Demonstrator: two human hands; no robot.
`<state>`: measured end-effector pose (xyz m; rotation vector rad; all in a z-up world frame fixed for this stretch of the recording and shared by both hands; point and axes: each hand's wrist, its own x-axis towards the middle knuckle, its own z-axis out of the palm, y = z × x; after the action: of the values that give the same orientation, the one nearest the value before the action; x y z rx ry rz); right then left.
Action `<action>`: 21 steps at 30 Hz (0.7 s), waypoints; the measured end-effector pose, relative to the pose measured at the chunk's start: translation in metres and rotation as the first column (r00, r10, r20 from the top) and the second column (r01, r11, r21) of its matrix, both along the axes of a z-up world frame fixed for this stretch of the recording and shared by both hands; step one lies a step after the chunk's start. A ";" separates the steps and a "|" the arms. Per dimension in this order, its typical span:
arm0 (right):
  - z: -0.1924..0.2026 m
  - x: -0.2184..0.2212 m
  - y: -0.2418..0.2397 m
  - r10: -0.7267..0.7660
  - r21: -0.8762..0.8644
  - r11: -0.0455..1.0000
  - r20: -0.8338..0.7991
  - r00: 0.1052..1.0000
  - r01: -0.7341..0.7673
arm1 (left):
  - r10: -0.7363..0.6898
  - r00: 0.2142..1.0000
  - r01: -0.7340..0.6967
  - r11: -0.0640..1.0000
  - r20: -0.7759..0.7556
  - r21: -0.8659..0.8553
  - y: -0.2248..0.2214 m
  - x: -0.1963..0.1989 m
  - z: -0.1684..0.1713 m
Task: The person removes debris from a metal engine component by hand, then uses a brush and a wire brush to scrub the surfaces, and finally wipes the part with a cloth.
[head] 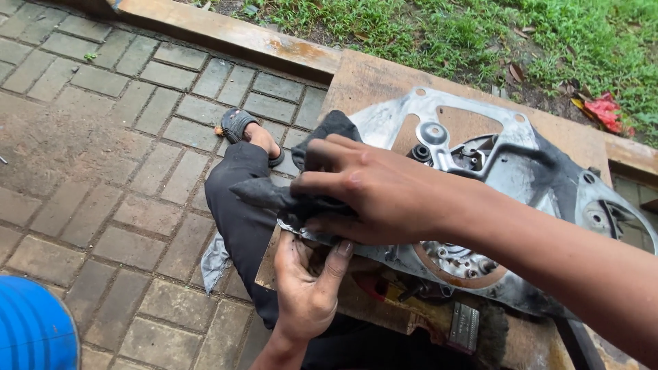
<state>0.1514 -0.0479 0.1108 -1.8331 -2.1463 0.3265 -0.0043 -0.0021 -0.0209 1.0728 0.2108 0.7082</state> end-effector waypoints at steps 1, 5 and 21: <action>0.001 0.002 -0.002 -0.061 -0.059 0.996 -0.011 0.998 0.060 | -0.035 0.999 0.035 0.999 0.018 -0.018 0.001 0.000 0.003; 0.016 0.002 0.000 -0.175 -0.173 0.969 0.031 0.984 0.178 | -0.086 0.994 0.090 0.995 0.068 -0.054 0.000 0.000 0.013; -0.003 0.009 0.002 0.016 0.092 0.995 0.123 0.992 -0.027 | 0.125 0.988 -0.125 0.992 -0.091 0.004 -0.002 0.007 0.000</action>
<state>0.1609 -0.0456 0.1080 -1.8225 -2.2230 0.1184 0.0032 -0.0043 -0.0209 1.0977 0.3596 0.7715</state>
